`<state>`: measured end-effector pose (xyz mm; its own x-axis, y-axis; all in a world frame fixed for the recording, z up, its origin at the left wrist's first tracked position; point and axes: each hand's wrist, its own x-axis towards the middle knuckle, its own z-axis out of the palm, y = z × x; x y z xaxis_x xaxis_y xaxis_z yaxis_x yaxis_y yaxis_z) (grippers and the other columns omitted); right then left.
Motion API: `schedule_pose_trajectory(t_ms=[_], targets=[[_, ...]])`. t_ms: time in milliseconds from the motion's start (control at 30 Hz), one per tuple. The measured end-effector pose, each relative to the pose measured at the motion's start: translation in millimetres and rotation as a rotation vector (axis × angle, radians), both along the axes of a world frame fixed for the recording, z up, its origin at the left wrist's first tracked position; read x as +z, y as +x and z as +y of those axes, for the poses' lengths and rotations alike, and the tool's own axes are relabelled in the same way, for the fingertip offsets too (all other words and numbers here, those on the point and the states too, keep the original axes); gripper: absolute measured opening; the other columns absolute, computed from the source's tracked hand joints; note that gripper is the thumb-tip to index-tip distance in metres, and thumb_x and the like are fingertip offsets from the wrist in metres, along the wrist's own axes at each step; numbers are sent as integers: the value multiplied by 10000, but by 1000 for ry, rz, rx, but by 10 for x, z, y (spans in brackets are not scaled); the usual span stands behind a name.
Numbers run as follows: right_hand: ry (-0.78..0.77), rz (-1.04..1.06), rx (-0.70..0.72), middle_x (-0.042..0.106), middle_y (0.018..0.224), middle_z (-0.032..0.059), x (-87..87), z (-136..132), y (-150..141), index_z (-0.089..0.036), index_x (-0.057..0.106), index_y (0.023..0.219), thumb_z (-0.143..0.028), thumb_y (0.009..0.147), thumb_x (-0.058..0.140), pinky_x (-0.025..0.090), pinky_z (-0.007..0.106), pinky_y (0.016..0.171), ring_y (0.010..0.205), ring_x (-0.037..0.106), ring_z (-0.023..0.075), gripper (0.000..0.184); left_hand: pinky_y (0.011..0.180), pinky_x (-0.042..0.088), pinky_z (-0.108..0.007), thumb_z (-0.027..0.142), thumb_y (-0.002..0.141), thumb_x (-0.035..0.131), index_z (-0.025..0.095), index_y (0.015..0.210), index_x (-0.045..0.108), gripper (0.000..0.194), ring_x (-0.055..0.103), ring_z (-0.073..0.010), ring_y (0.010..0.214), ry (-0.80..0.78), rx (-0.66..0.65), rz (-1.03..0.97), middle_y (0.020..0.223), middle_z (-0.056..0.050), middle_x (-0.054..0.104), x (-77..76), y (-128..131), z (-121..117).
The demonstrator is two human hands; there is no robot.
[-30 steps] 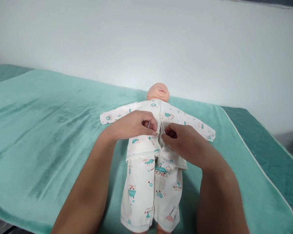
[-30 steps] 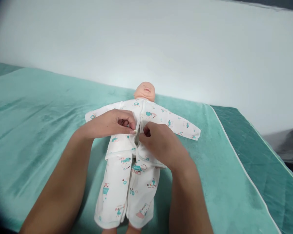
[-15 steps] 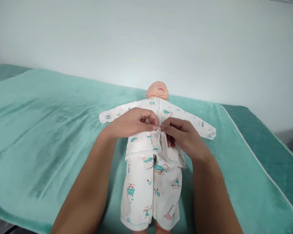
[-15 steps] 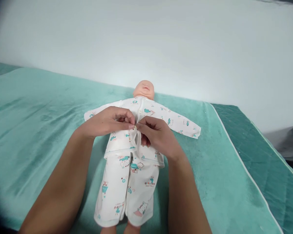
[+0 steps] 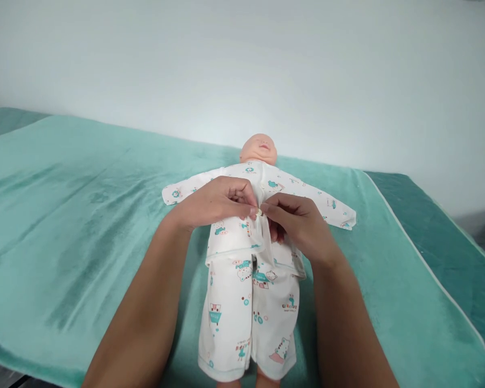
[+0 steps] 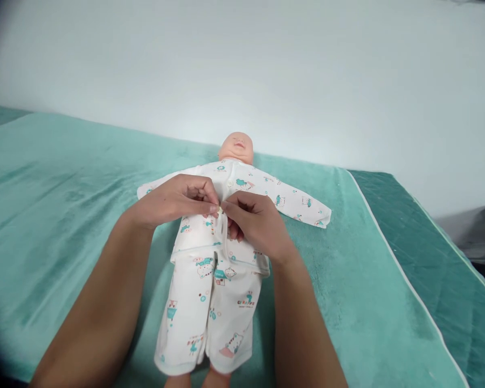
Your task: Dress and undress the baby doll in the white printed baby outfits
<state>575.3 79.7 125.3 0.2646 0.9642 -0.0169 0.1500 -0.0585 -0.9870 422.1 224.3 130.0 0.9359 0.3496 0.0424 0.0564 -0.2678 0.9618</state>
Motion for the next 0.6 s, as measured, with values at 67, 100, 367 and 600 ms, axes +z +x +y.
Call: schedule_pose_trajectory(t_ms=[67,100,367,600], targets=[[-9,-12,27,609,555,-26,17,-8,10,-184,621,682,-386,935,667,444,201,483,499,553,82,327,619,450,-255,279,824,736,176,808,662,127,608,-125,704,-13,-3,-1,765,-11,690,-5,0,0],[-12,-8,46,622,567,-18,25,-14,21,-181,625,688,-402,941,663,460,203,497,512,572,86,338,628,458,-260,278,824,736,177,812,658,128,620,-130,717,-19,-9,-3,777,-13,699,-8,0,1],[-54,81,165,733,756,24,-12,-47,155,-172,670,845,-335,951,663,554,226,595,654,715,128,195,608,420,-260,255,836,723,183,836,646,106,604,-123,715,-13,-52,9,792,-8,709,-27,5,18],[-115,113,176,761,833,32,-15,-40,153,-180,647,914,-267,916,689,563,231,610,694,731,133,96,550,353,-243,203,811,693,195,810,643,51,551,-110,652,33,-55,79,715,21,659,-17,15,16]])
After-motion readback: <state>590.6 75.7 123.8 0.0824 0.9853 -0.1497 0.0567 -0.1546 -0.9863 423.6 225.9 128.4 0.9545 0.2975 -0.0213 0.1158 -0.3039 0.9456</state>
